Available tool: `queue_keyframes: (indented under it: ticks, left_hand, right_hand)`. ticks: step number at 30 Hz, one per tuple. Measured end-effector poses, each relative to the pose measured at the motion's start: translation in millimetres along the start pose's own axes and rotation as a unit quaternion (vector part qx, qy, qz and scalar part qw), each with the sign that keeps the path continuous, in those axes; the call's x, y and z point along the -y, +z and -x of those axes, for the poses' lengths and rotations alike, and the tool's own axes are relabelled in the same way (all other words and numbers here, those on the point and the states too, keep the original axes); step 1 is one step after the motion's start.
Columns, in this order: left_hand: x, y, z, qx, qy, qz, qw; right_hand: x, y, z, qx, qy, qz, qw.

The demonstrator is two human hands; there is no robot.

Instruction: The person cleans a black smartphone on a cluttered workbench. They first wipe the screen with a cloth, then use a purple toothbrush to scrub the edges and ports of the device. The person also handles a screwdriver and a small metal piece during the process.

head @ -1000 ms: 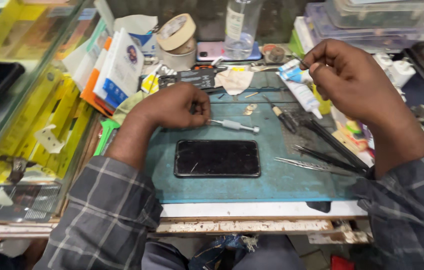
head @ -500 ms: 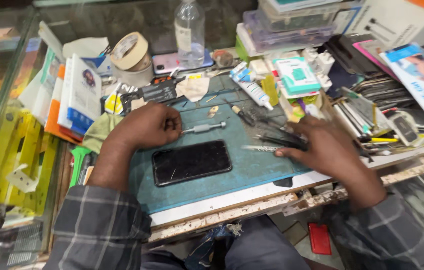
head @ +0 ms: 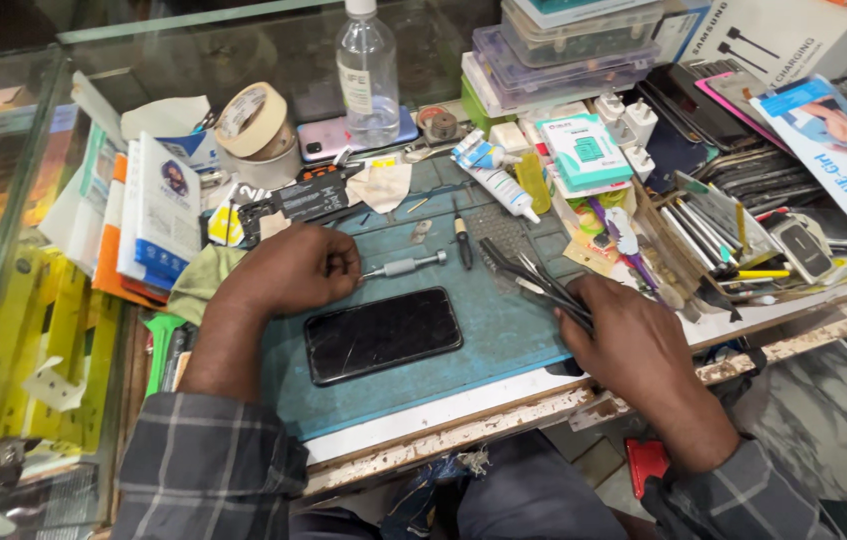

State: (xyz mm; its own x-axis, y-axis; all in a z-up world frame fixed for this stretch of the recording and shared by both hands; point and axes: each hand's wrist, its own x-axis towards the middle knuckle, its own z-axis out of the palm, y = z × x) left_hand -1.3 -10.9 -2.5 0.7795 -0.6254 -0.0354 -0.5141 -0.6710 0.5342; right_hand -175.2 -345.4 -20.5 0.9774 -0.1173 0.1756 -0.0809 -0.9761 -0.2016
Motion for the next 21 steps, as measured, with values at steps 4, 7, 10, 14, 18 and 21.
queue_keyframes:
  ticks: [4,7,10,14,18,21]
  left_hand:
    - [-1.1,0.5,-1.1,0.004,0.003,0.002,1.0]
    - [-0.7,0.1,-1.6,0.0,0.004,0.011,1.0]
    - [-0.3,1.5,-1.6,-0.005,0.009,0.017,1.0]
    - [0.3,0.9,-1.5,0.004,-0.002,0.003,1.0]
    - [-0.4,2.1,-2.5,0.002,0.001,0.008,1.0]
    - [-0.1,1.4,-1.8,0.002,0.0,0.012,1.0]
  right_hand:
    - [-12.6,-6.8,3.5,-0.05,-0.029,-0.062,0.996]
    - [-30.2,-16.7,2.8,-0.071,0.006,-0.095,0.993]
    - [-46.3,-24.4,3.2,-0.102,0.029,-0.087,0.99]
    - [-56.2,-29.2,6.3,0.016,0.124,-0.12,0.985]
    - [-53.0,-19.6,4.2,0.036,0.141,-0.133,0.98]
    - [-46.3,-9.1,-5.5,0.004,0.112,-0.172,0.979]
